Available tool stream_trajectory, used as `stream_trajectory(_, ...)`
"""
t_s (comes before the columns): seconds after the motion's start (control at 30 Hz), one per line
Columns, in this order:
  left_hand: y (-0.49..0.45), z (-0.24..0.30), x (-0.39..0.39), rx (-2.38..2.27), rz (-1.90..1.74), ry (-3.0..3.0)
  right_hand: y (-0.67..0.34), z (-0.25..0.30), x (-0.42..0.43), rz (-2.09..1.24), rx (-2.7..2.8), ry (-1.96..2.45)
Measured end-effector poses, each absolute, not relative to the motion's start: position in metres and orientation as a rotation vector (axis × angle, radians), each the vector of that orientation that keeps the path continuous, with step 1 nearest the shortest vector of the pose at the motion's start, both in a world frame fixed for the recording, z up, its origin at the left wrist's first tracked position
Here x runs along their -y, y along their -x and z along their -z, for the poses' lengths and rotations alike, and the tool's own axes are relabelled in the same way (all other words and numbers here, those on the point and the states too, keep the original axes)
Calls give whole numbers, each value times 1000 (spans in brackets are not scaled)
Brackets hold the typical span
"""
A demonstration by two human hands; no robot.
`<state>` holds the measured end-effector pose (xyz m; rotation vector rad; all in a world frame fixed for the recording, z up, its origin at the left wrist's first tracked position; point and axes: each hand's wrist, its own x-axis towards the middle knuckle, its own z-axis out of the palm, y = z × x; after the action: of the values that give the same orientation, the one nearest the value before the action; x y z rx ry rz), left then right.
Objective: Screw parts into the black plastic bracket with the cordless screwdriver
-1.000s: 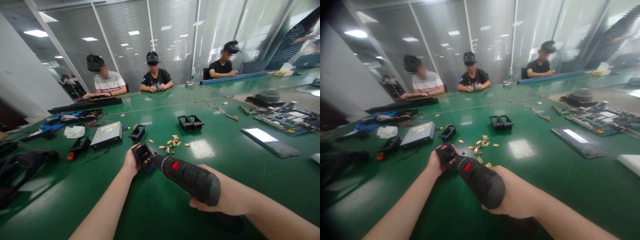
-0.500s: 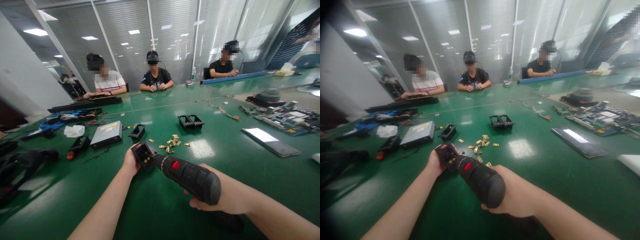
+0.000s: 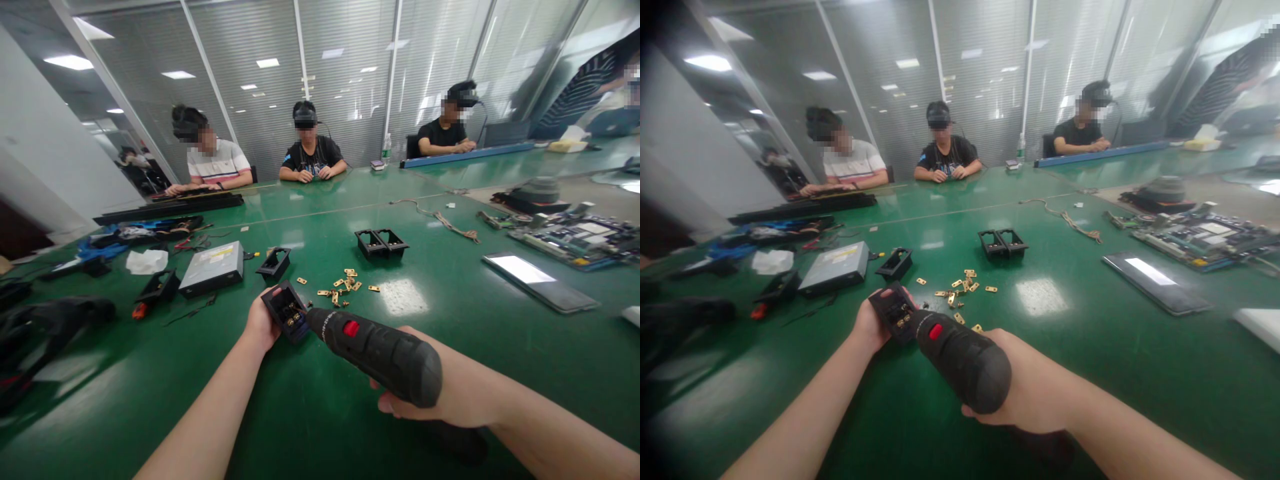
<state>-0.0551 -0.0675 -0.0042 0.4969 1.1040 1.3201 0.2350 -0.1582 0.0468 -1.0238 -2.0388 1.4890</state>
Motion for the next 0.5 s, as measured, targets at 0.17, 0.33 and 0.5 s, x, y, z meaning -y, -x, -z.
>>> stream_trajectory(0.17, 54, 2, 69, -1101, -1319, -486, -234, -48, 158, -1491, 2056, 1000)
stream_trajectory(0.33, 54, 2, 69, -1097, -1314, -475, -234, -44, 157, -1459, 2041, 983)
stream_trajectory(0.5, 54, 3, 69, -1101, -1340, -467, -234, -42, 157, -1490, 2015, 978)
